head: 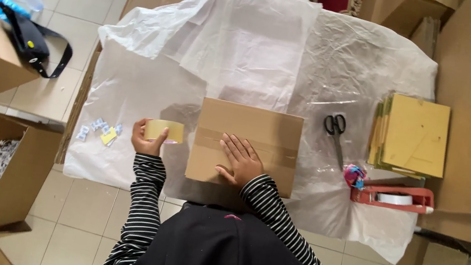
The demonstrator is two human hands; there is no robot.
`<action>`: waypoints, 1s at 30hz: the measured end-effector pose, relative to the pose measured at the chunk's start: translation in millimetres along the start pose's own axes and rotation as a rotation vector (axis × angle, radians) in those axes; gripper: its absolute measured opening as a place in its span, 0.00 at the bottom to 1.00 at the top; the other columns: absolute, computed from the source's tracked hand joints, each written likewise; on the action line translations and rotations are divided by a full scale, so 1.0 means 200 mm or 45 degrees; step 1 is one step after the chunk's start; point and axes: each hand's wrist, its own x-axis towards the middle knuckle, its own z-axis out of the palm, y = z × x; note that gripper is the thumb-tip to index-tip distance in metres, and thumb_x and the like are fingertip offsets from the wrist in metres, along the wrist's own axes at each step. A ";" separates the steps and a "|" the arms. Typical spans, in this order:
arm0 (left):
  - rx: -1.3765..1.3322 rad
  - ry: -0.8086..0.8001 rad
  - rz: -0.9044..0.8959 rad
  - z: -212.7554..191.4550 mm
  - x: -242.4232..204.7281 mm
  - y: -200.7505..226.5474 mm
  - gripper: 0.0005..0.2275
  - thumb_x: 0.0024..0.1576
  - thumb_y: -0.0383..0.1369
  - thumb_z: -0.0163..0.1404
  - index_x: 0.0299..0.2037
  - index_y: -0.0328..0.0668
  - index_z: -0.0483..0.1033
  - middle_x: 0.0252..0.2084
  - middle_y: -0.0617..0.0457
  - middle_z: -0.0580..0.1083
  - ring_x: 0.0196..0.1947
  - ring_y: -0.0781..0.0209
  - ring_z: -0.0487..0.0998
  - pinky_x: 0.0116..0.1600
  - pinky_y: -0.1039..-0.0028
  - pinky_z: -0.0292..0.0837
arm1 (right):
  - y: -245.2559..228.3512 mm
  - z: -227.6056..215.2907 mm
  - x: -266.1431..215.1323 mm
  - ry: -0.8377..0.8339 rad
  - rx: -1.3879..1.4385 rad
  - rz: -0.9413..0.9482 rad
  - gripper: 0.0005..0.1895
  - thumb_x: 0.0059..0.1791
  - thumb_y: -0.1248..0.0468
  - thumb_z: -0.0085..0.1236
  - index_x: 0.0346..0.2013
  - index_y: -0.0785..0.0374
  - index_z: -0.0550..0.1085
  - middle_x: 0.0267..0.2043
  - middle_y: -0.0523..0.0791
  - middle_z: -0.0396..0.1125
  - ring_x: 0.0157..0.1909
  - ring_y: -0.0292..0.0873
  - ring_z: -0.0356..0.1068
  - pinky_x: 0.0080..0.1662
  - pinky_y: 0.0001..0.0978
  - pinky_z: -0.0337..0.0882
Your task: Wrapping flat items in protective paper and packing them into a cardboard box before sealing it with tape.
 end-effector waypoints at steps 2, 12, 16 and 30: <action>0.039 0.029 0.026 -0.01 0.00 0.00 0.29 0.40 0.32 0.75 0.51 0.42 0.74 0.36 0.48 0.76 0.35 0.64 0.77 0.41 0.80 0.75 | 0.05 -0.06 -0.08 0.053 -0.016 0.071 0.41 0.52 0.34 0.39 0.73 0.53 0.59 0.77 0.42 0.51 0.78 0.40 0.47 0.75 0.44 0.40; 0.100 0.047 0.092 -0.01 -0.01 0.00 0.30 0.42 0.35 0.75 0.53 0.43 0.73 0.37 0.46 0.76 0.35 0.63 0.77 0.40 0.81 0.75 | 0.61 -0.04 -0.59 0.176 0.075 0.561 0.37 0.52 0.43 0.52 0.73 0.54 0.61 0.78 0.45 0.52 0.77 0.48 0.50 0.69 0.56 0.53; 0.158 0.067 0.079 0.00 -0.02 0.09 0.29 0.43 0.33 0.75 0.52 0.39 0.72 0.38 0.45 0.75 0.36 0.61 0.77 0.44 0.79 0.74 | 1.30 0.31 -0.82 0.181 -0.102 0.839 0.32 0.54 0.42 0.46 0.71 0.45 0.64 0.67 0.44 0.65 0.66 0.51 0.65 0.66 0.50 0.63; 0.400 0.167 0.432 -0.02 0.03 0.14 0.32 0.35 0.38 0.78 0.48 0.33 0.77 0.44 0.40 0.73 0.45 0.43 0.77 0.56 0.60 0.72 | 2.16 0.51 -0.61 -0.253 -0.823 -0.499 0.11 0.43 0.58 0.57 0.40 0.43 0.75 0.50 0.34 0.66 0.49 0.38 0.70 0.50 0.32 0.71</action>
